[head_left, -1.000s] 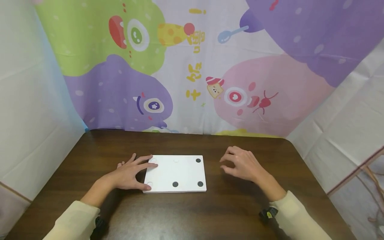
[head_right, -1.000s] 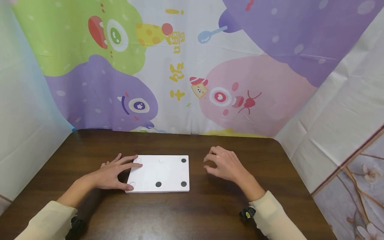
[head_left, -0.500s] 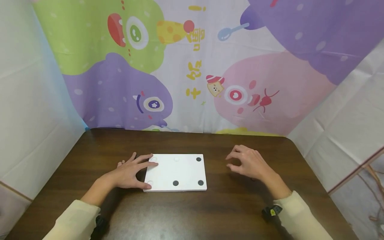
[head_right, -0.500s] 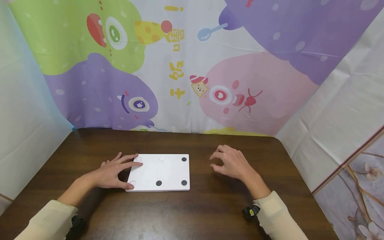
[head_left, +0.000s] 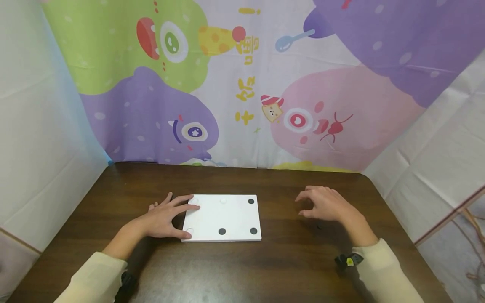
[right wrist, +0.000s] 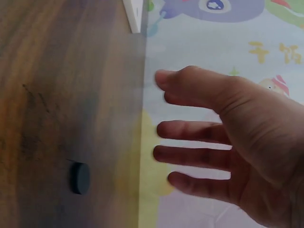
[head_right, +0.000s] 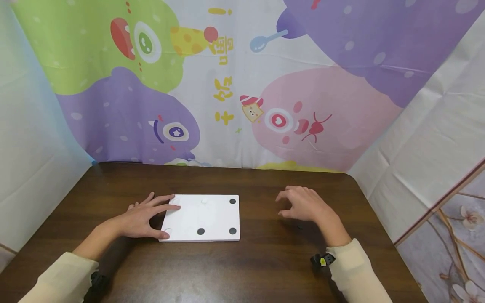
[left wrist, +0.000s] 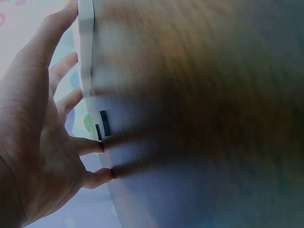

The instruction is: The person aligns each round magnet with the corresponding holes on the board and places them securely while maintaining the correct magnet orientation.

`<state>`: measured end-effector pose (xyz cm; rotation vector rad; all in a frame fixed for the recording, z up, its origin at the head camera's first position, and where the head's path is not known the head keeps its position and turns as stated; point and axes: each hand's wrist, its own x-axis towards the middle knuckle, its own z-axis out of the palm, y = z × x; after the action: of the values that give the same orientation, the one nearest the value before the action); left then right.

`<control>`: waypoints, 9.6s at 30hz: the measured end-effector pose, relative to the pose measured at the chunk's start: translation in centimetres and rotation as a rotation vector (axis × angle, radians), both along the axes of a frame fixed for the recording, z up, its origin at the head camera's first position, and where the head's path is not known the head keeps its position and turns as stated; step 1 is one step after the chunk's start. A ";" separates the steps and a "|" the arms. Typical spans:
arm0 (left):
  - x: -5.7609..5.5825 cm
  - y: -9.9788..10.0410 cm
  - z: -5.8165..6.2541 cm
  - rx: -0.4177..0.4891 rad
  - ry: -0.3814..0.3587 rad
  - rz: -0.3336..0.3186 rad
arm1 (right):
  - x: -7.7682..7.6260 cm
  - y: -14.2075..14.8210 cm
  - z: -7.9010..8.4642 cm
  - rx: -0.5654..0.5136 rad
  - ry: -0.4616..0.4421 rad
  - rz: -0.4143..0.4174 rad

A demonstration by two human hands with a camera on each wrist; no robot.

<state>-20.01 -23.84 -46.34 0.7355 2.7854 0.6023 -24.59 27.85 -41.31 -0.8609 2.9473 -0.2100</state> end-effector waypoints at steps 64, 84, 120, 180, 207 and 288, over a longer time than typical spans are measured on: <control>0.0 0.0 -0.1 0.005 0.002 0.000 | 0.1 0.4 -0.2 0.216 -0.309 -0.201; -0.1 0.0 -0.3 -0.005 0.004 0.006 | 0.0 1.0 -0.6 0.216 -0.320 -0.194; -0.1 -0.1 -0.2 -0.006 0.007 0.003 | -1.1 -0.1 0.0 0.121 -0.269 -0.133; -0.2 -0.1 -0.3 -0.003 0.013 0.001 | -3.6 -4.8 -1.2 0.059 -0.034 -0.018; -0.2 0.0 -0.4 -0.005 0.007 0.015 | -4.3 -7.9 -1.4 0.061 -0.019 0.015; -0.3 -0.1 -0.5 -0.006 0.007 0.012 | -4.7 -17.5 -1.3 0.011 0.018 0.211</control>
<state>-20.27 -23.90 -46.89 0.7221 2.7986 0.5944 -29.31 10.37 -42.61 -1.1679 2.8418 -0.1742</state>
